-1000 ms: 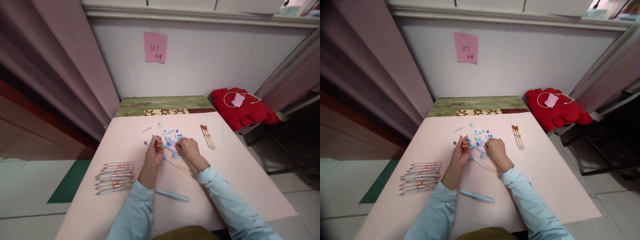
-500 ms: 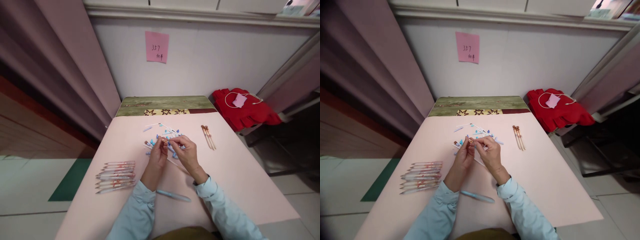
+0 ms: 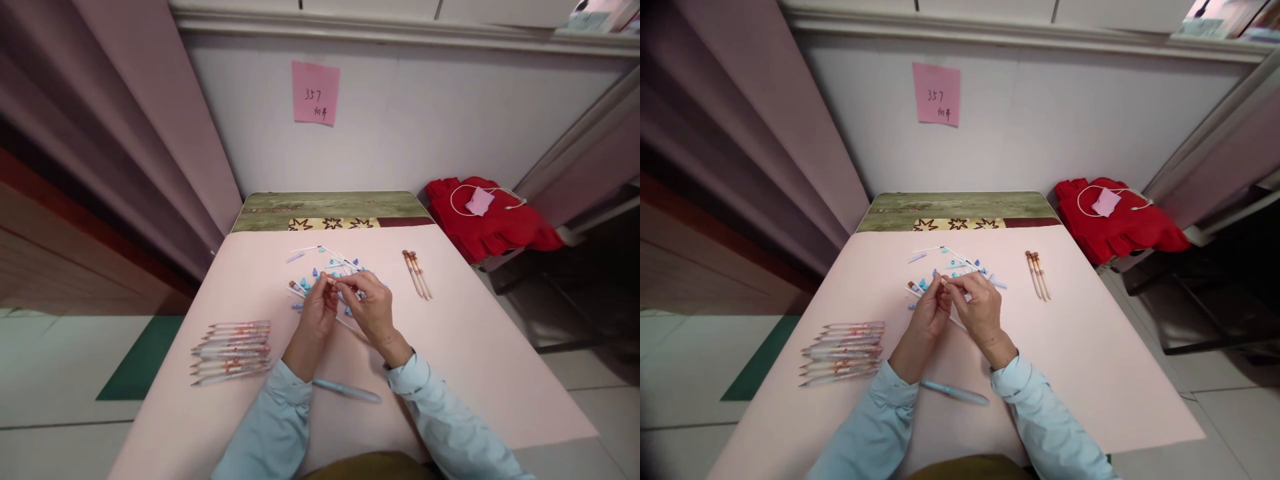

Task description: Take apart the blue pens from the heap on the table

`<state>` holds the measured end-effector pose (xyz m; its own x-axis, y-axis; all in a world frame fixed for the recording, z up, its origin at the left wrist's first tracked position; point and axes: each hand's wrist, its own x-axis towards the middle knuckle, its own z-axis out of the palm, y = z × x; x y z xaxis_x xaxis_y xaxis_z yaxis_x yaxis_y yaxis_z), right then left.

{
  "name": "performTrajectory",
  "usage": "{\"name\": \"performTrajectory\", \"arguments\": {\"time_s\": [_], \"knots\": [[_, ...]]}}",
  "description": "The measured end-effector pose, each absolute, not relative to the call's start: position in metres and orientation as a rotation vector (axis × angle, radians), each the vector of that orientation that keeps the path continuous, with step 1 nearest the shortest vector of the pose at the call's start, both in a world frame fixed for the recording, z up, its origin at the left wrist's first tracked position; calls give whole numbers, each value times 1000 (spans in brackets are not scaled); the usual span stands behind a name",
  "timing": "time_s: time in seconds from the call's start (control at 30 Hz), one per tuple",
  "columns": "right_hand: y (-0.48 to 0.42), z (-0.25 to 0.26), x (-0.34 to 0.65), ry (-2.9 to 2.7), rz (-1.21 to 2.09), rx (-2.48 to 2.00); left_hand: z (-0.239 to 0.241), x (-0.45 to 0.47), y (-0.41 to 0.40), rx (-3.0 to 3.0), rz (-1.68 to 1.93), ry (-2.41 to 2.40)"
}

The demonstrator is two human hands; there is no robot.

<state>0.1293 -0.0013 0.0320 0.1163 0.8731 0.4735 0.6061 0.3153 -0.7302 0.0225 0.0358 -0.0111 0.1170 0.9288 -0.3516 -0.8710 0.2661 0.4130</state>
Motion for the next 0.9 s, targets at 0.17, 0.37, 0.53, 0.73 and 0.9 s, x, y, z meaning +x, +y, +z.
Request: {"name": "performTrajectory", "arguments": {"time_s": [0.17,0.37,0.53,0.73,0.9], "knots": [[5,30,128,-1368,663,-1396,-10,24,36,85,1321,609],[7,28,136,-1037,1042,-1264,-9,19,37,35,1268,536],[-43,26,148,-1705,793,-1475,0,12,37,-131,1259,468],[-98,6,144,-2258,732,-1752,-2,10,39,-202,1271,466],[-108,6,128,-2398,739,-1628,-1,7,41,-229,1263,467]]}}
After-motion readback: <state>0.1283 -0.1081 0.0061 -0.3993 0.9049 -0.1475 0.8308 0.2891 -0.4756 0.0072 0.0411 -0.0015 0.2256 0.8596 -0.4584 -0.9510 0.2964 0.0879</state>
